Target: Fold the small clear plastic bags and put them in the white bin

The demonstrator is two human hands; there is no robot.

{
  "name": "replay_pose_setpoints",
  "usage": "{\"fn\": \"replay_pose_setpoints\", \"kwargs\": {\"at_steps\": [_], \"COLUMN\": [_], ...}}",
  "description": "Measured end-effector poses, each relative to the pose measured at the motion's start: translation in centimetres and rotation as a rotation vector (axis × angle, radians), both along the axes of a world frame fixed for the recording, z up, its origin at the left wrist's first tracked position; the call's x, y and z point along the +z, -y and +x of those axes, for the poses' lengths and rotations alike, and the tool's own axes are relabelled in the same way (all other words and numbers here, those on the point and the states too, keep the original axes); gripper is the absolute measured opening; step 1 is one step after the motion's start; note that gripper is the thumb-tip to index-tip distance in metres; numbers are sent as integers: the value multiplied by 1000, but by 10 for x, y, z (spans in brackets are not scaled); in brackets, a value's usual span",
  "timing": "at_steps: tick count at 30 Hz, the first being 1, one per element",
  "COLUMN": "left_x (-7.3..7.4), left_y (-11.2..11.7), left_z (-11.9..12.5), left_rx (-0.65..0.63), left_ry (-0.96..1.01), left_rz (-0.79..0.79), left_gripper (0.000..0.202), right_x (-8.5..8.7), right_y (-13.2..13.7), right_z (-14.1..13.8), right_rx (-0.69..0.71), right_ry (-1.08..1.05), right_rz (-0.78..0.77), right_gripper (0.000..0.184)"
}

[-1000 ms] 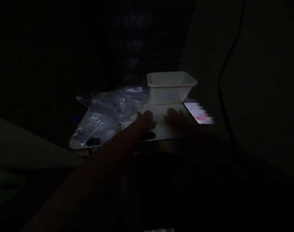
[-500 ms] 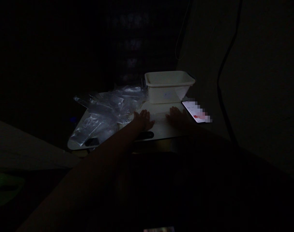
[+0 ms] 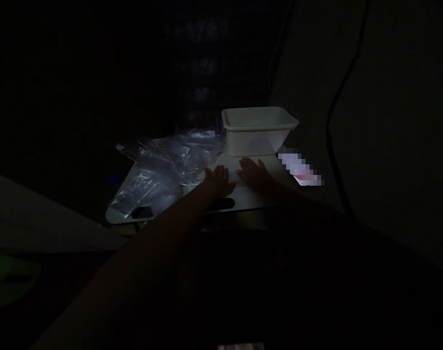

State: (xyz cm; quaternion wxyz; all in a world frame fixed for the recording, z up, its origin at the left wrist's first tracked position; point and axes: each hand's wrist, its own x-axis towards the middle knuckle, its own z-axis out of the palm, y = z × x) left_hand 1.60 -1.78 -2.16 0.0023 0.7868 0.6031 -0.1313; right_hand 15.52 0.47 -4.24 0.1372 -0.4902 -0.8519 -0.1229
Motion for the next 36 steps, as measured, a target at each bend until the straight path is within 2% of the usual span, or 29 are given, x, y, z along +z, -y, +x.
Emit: {"fn": "replay_pose_setpoints", "kwargs": {"at_steps": [3,9,14,26,36], "left_x": [1,2,3,2,-1], "left_y": [1,3,3,5,4], "left_z": [0,0,1,1,0], "left_rx": [4,-27,15,-2,-8], "left_ry": [-1,-10,5,8,23], "left_rz": [-25,-16,-16,16,49], "left_gripper": [62,62,62,60,59], "right_x": [1,0,-3,-3,-6], "right_y": [9,15,11,13,14], "right_z": [-19,-31,-28,-23,-15], "right_rx": [104,107,80,79,66], "right_ry": [12,21,60,96,142], "right_rz": [-99,-203,-211,-208,-114], "right_gripper": [48,50,48,50,50]}}
